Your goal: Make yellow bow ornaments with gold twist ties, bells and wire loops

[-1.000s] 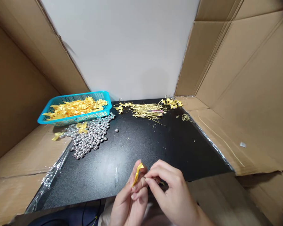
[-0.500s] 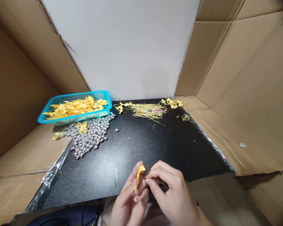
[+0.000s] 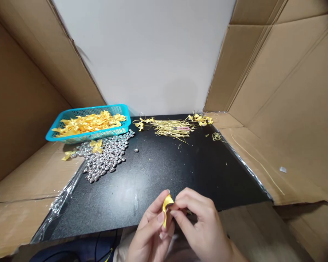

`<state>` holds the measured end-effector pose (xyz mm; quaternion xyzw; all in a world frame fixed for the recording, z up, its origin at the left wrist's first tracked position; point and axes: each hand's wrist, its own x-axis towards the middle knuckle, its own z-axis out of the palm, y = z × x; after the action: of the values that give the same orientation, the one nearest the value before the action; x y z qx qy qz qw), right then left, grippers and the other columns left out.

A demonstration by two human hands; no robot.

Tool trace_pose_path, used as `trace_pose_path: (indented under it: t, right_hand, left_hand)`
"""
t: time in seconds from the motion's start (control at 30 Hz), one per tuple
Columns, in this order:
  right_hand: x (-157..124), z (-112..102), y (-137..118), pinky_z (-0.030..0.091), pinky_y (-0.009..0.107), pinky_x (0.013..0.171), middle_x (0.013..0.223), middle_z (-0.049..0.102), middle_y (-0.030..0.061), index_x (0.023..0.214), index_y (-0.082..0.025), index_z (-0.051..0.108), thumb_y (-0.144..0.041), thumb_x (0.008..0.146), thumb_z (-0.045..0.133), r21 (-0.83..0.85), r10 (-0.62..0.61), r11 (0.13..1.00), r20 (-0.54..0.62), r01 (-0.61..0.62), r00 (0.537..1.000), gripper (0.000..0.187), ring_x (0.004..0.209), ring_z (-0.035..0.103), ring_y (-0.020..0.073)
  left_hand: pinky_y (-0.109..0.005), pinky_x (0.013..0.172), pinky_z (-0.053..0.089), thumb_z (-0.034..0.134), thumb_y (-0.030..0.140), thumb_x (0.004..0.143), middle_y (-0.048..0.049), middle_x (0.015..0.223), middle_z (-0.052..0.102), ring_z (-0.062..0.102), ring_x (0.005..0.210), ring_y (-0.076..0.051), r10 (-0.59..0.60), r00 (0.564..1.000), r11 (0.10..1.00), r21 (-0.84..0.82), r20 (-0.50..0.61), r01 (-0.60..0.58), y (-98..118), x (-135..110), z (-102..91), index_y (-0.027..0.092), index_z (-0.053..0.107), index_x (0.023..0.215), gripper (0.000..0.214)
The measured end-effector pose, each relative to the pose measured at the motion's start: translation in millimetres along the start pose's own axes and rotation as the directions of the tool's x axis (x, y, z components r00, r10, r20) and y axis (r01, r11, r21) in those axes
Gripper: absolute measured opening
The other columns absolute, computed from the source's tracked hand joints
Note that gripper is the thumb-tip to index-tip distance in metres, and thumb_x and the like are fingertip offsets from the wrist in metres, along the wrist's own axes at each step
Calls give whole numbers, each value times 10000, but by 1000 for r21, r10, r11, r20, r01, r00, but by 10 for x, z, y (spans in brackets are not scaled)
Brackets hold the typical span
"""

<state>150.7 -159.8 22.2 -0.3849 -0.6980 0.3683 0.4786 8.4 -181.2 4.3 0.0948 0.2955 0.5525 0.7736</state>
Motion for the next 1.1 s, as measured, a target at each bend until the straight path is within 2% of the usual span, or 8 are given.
trace_pose_path:
  t: [0.17, 0.27, 0.57, 0.67, 0.73, 0.83, 0.93, 1.1]
  right_hand:
    - [-1, 17, 30, 457, 220, 639, 736, 602, 22, 738, -164, 624, -55, 838, 571, 26, 11, 1000, -14, -11, 1000, 157, 695, 591, 131]
    - [-4, 19, 51, 456, 226, 637, 726, 603, 16, 736, -173, 640, -75, 844, 588, 43, 38, 998, -27, -37, 999, 155, 689, 593, 134]
    - [-40, 109, 194, 456, 229, 627, 719, 603, 3, 707, -191, 626, -78, 830, 623, 152, 31, 988, -139, -10, 990, 166, 673, 585, 129]
    - [-48, 91, 247, 476, 262, 699, 817, 617, 22, 815, -205, 629, -84, 816, 621, 134, 45, 991, -179, -21, 983, 121, 773, 599, 157]
    - [-52, 50, 274, 476, 297, 777, 932, 605, 42, 927, -218, 623, -90, 801, 624, 105, 22, 995, -222, 2, 975, 180, 886, 589, 183]
    - [-41, 4, 291, 462, 313, 807, 941, 571, 35, 907, -233, 657, -102, 781, 657, 7, -36, 999, -213, 39, 976, 182, 904, 562, 185]
    - [-9, 11, 293, 462, 316, 783, 884, 568, 26, 817, -232, 698, -86, 762, 685, -67, -51, 997, -152, 41, 987, 156, 853, 548, 177]
    - [35, 44, 320, 466, 306, 757, 829, 583, 16, 832, -224, 713, -70, 761, 689, -14, -26, 1000, -110, 24, 994, 172, 825, 543, 170]
  left_hand:
    - [-171, 590, 515, 877, 210, 599, -32, 785, 717, 543, 522, -56, -20, 999, 996, 85, -37, 23, -3, 10, 19, 211, 790, 941, 353]
    - [-155, 581, 482, 899, 237, 568, -12, 719, 681, 518, 538, -54, -8, 998, 987, 161, -58, 17, 19, 8, 59, 232, 798, 929, 375]
    - [-135, 471, 401, 902, 327, 541, -3, 788, 588, 478, 564, -58, 213, 975, 903, 394, -59, -173, 28, 44, 213, 256, 813, 842, 322]
    - [-157, 498, 429, 857, 326, 619, -33, 866, 617, 519, 620, -92, 286, 958, 814, 528, -2, -242, 39, 94, 147, 249, 805, 906, 302]
    - [-181, 550, 456, 811, 304, 687, -48, 904, 629, 542, 671, -116, 339, 939, 725, 621, 53, -297, 44, 123, 94, 243, 793, 959, 280]
    - [-218, 656, 481, 755, 265, 754, -59, 914, 647, 581, 760, -155, 383, 913, 627, 685, 141, -370, 39, 151, 46, 242, 778, 1010, 259]
    - [-243, 704, 483, 725, 235, 782, -74, 925, 668, 606, 834, -193, 362, 905, 574, 712, 223, -405, 31, 167, 21, 245, 770, 1033, 255]
    - [-247, 692, 479, 714, 247, 794, -79, 926, 669, 600, 821, -194, 365, 897, 541, 727, 249, -422, 34, 192, -30, 235, 766, 1044, 255]
